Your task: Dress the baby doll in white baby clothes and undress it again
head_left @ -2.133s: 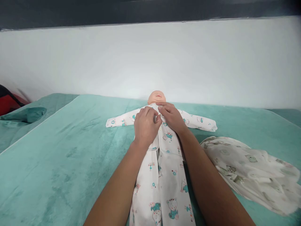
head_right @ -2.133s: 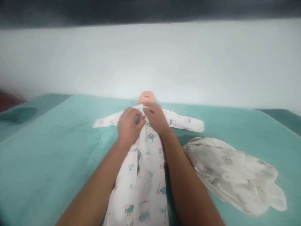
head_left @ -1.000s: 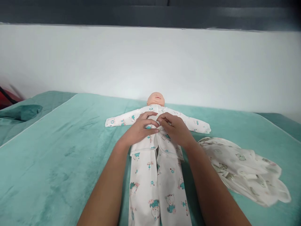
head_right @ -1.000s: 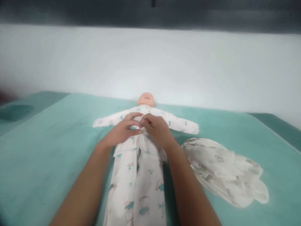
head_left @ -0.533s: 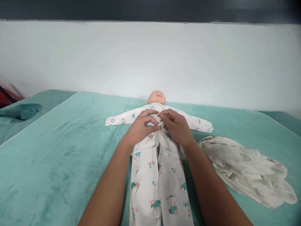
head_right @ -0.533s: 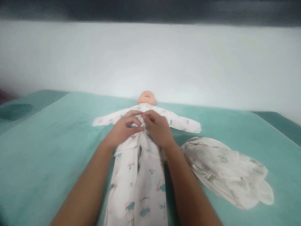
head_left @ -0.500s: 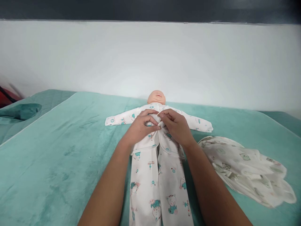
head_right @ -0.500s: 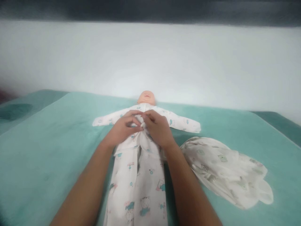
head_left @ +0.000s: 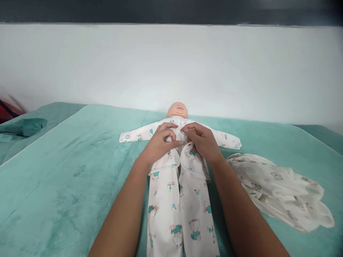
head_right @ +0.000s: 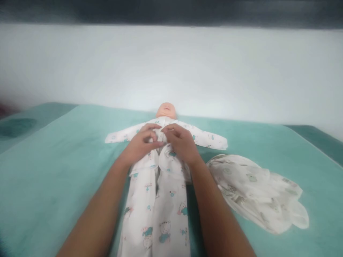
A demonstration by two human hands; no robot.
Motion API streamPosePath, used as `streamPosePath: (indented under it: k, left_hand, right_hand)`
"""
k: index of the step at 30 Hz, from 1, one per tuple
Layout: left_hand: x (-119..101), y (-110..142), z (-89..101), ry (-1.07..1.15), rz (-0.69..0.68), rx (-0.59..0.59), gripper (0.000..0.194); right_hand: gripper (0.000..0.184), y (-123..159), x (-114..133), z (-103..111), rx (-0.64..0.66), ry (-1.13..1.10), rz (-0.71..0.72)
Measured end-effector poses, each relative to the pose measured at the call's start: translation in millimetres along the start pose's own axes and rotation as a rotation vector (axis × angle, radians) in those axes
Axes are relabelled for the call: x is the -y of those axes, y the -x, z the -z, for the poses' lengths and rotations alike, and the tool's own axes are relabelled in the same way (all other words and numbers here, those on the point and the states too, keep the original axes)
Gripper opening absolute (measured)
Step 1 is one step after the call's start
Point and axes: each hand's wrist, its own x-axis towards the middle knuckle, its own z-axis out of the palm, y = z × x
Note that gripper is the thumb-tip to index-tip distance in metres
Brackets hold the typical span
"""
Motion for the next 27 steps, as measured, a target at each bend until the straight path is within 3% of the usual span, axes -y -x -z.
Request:
streamPosePath:
  k: [3, 6, 10, 15, 20, 24, 27]
  left_hand:
    - [3, -1, -1.4, -0.063, -0.024, -0.112, 0.028]
    - [3, -2, -3.2, -0.125, 0.025, -0.188, 0.016]
    - [2, -4, -0.1, -0.108, 0.220, -0.263, 0.010]
    - [12, -6, 22.8, -0.033, 0.438, -0.496, 0.013]
    - [30, 3, 50.2, -0.304, 0.587, -0.375, 0.018]
    - [39, 11, 60.4, -0.625, 0.679, -0.417, 0.031]
    - [40, 14, 59.8, -0.788, 0.637, -0.465, 0.040]
  right_hand:
    - [0.020, -4, -5, -2, -0.097, 0.123, 0.076]
    - [0.021, -12, -14, -2, -0.237, 0.332, 0.195]
    - [0.035, -21, -30, 7, -0.419, 0.417, 0.060]
    - [0.038, -26, -50, 27, -0.307, 0.111, -0.113]
    - [0.044, -28, -61, 63, -0.238, -0.058, -0.221]
    - [0.038, -27, -71, 107, -0.260, 0.221, -0.255]
    - [0.038, -23, -76, 127, -0.373, 0.559, -0.190]
